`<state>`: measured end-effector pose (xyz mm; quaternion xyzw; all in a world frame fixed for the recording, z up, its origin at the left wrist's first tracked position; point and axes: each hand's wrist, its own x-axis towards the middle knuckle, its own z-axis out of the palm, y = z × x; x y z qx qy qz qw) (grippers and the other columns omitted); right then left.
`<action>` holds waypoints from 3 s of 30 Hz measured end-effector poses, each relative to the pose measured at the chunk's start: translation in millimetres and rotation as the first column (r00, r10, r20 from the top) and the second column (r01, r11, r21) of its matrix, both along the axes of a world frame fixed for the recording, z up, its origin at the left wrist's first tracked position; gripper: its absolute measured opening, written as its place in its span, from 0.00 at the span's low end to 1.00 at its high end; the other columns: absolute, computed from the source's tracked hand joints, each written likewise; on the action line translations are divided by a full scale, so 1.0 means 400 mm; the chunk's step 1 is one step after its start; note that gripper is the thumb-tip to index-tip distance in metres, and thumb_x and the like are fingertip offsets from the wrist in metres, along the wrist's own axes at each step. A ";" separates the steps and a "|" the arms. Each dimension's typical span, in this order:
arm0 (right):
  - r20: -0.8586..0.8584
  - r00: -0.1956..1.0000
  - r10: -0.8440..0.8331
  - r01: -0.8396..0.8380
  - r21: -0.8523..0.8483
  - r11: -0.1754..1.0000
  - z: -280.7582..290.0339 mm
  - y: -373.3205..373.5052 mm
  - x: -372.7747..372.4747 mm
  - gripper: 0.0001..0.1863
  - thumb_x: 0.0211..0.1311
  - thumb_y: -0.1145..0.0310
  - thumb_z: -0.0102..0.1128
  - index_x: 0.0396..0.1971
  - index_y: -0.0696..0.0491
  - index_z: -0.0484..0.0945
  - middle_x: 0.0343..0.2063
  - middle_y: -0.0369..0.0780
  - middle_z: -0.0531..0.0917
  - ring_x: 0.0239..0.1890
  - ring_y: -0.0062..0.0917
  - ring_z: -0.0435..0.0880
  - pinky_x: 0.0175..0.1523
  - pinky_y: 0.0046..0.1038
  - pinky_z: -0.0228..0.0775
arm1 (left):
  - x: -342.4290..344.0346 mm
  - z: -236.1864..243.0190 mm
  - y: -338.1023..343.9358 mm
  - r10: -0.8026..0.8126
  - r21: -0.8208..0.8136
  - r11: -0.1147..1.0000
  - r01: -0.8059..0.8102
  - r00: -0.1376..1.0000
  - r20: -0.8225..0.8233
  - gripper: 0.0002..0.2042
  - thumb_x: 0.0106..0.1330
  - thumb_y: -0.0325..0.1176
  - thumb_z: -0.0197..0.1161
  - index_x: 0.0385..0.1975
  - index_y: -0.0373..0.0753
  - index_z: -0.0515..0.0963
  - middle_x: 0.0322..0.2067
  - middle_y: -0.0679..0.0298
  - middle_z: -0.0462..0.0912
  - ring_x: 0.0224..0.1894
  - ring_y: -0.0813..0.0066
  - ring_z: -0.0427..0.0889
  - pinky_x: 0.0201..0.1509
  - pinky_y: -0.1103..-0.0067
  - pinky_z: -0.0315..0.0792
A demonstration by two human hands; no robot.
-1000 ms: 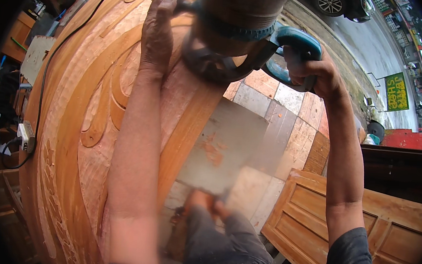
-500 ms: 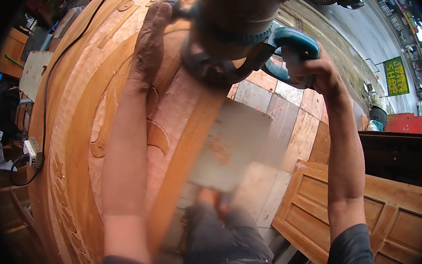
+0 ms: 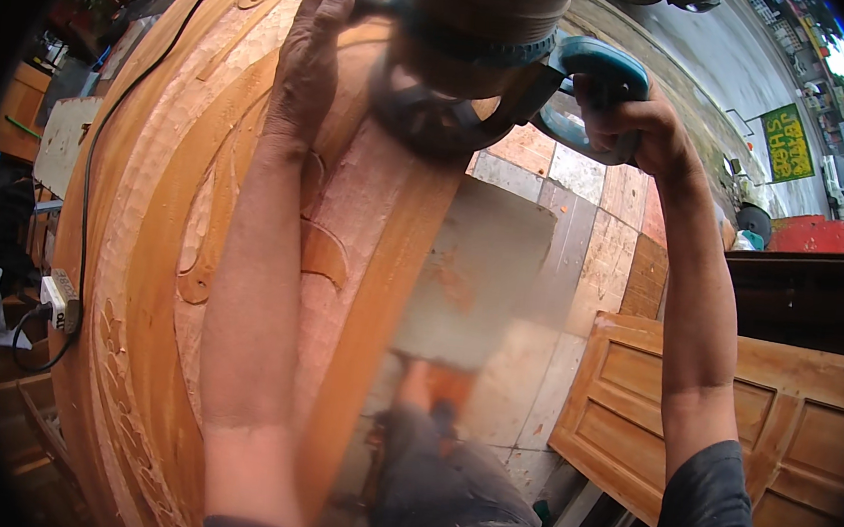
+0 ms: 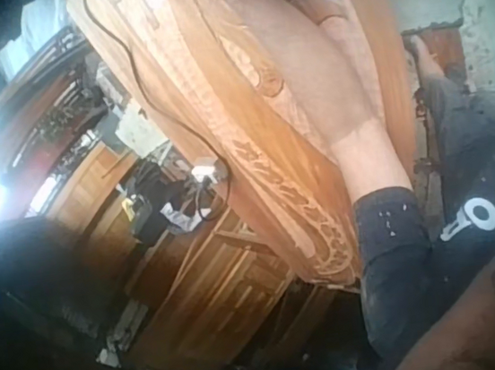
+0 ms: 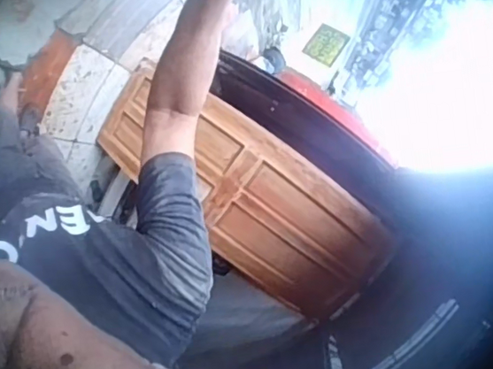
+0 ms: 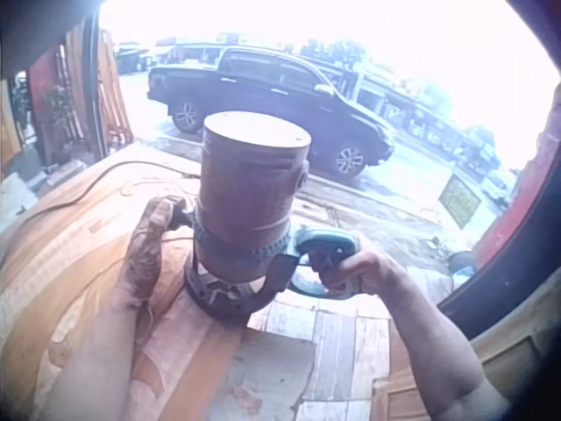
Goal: The person uses a handheld router to carve decorative patterns on a wooden board, moving the tool along pre-carved grooves.
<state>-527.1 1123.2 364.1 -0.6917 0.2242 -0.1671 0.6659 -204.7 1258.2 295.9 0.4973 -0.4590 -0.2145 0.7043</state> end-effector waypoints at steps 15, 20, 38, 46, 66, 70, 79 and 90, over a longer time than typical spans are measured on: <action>-0.004 0.999 -0.034 0.034 0.054 0.998 0.005 0.029 0.000 0.19 0.41 0.75 0.66 0.39 0.60 0.81 0.23 0.35 0.76 0.19 0.19 0.71 0.25 0.25 0.63 | 0.007 0.002 0.014 -0.007 0.000 1.000 0.007 0.999 0.033 0.23 0.80 0.51 0.52 0.60 0.40 0.77 0.54 0.63 0.79 0.60 0.72 0.75 0.73 0.69 0.62; -0.005 0.999 -0.032 0.033 0.041 0.999 0.008 0.034 -0.003 0.20 0.40 0.75 0.67 0.39 0.60 0.81 0.23 0.35 0.76 0.19 0.19 0.71 0.25 0.25 0.63 | -0.009 0.010 0.014 -0.039 -0.008 0.999 0.038 0.998 -0.056 0.22 0.80 0.52 0.52 0.59 0.40 0.78 0.52 0.63 0.79 0.59 0.72 0.75 0.73 0.69 0.62; -0.014 0.999 -0.036 0.037 0.073 0.997 0.011 0.056 -0.005 0.18 0.40 0.76 0.68 0.38 0.59 0.81 0.21 0.35 0.77 0.20 0.19 0.73 0.26 0.24 0.64 | 0.015 -0.002 0.024 0.002 -0.006 1.000 -0.002 0.998 0.064 0.23 0.79 0.52 0.52 0.57 0.39 0.78 0.52 0.62 0.79 0.59 0.69 0.77 0.72 0.64 0.66; -0.016 0.998 -0.067 0.067 0.049 0.997 0.013 0.075 0.000 0.17 0.40 0.75 0.68 0.36 0.58 0.81 0.22 0.34 0.77 0.20 0.19 0.73 0.26 0.24 0.64 | 0.007 0.005 0.034 0.035 0.022 0.999 -0.037 0.997 0.070 0.21 0.81 0.49 0.50 0.56 0.39 0.78 0.52 0.62 0.79 0.58 0.71 0.77 0.69 0.69 0.70; -0.034 0.998 -0.050 0.051 0.023 0.998 0.016 0.103 -0.007 0.16 0.41 0.74 0.67 0.35 0.58 0.81 0.23 0.34 0.78 0.21 0.18 0.74 0.27 0.23 0.64 | 0.014 0.001 0.044 0.061 0.004 0.998 -0.061 0.997 0.037 0.17 0.80 0.46 0.54 0.53 0.40 0.80 0.47 0.64 0.82 0.52 0.75 0.80 0.64 0.71 0.74; -0.037 0.998 -0.054 0.054 0.008 0.998 0.016 0.111 -0.005 0.16 0.41 0.74 0.67 0.35 0.58 0.81 0.23 0.35 0.78 0.22 0.19 0.74 0.27 0.23 0.65 | 0.010 0.008 0.061 0.039 0.008 0.999 -0.040 0.999 0.024 0.17 0.80 0.44 0.53 0.54 0.39 0.79 0.51 0.63 0.81 0.55 0.73 0.80 0.65 0.71 0.75; -0.058 0.997 -0.054 0.056 0.028 0.998 0.014 0.113 -0.008 0.17 0.41 0.74 0.67 0.37 0.58 0.81 0.24 0.35 0.79 0.22 0.19 0.75 0.28 0.24 0.67 | 0.004 0.008 0.076 -0.075 -0.056 0.996 0.076 0.997 0.019 0.18 0.83 0.41 0.50 0.61 0.37 0.75 0.63 0.58 0.75 0.65 0.69 0.76 0.67 0.68 0.77; -0.016 0.997 -0.075 0.076 0.066 0.995 0.010 0.117 -0.006 0.18 0.42 0.77 0.65 0.39 0.60 0.80 0.25 0.36 0.78 0.23 0.20 0.74 0.27 0.24 0.66 | 0.008 0.004 0.072 -0.089 -0.039 0.995 0.090 0.996 0.031 0.20 0.83 0.47 0.49 0.59 0.38 0.77 0.57 0.61 0.80 0.61 0.73 0.78 0.68 0.70 0.75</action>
